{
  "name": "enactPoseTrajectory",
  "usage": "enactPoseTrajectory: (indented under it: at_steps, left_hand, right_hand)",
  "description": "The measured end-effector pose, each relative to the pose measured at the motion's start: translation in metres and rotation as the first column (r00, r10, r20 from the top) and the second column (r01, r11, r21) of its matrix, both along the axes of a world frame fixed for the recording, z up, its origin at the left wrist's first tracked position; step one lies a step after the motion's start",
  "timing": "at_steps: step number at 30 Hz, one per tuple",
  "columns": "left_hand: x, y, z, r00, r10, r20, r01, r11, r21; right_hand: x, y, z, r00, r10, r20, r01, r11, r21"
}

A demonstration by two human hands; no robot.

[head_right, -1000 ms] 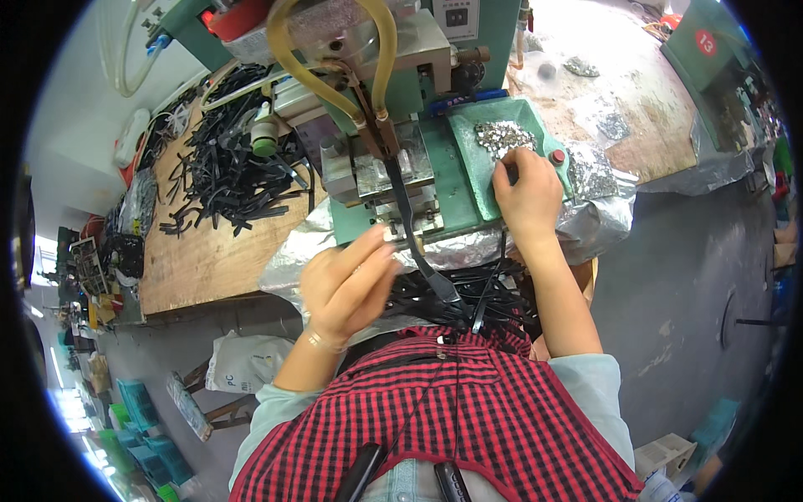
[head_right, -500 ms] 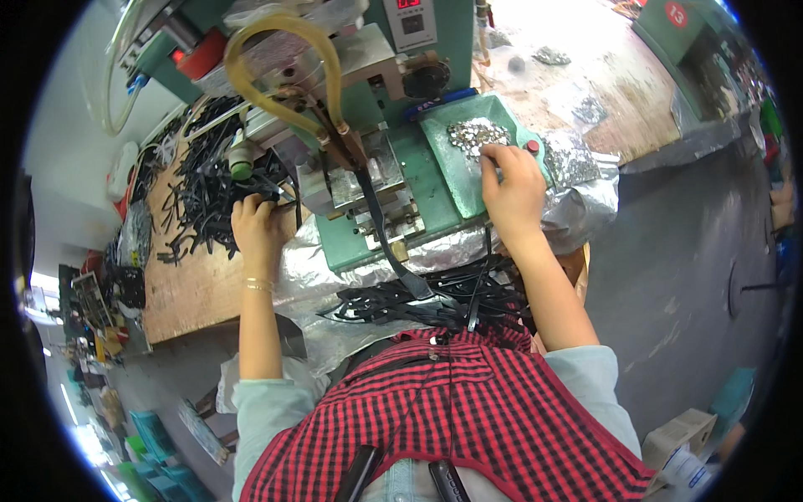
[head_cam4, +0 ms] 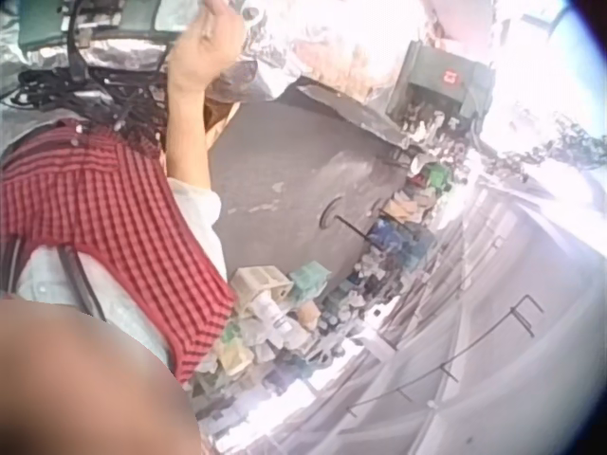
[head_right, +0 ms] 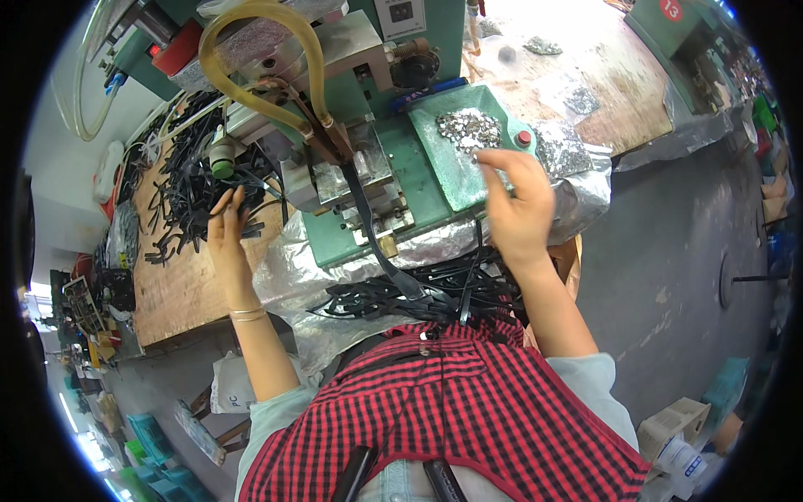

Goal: The person repeatedly picks black wire pieces and small metallic components from trays, inserts them into a press machine, and operates the press to assemble the parts. The assembled components are placed back into a tray on the workbench.

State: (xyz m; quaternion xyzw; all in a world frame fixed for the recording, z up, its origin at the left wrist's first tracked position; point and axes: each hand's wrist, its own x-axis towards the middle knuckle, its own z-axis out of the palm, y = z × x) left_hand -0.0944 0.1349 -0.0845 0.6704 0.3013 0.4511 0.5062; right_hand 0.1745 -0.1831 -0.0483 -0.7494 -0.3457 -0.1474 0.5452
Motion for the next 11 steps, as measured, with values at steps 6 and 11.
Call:
enactPoseTrajectory:
  at_steps: [6, 11]
  left_hand:
    - [0.032, -0.020, -0.001, 0.985, 0.141, -0.095, -0.150, 0.985, -0.088]
    - [0.028, -0.038, -0.009, 0.989, 0.143, 0.039, -0.142, 0.989, -0.030]
  right_hand:
    - [-0.017, 0.087, 0.032, 0.929, 0.367, -0.047, -0.345, 0.906, 0.245]
    - [-0.037, 0.094, 0.025, 0.813, 0.486, -0.322, -0.337, 0.842, 0.422]
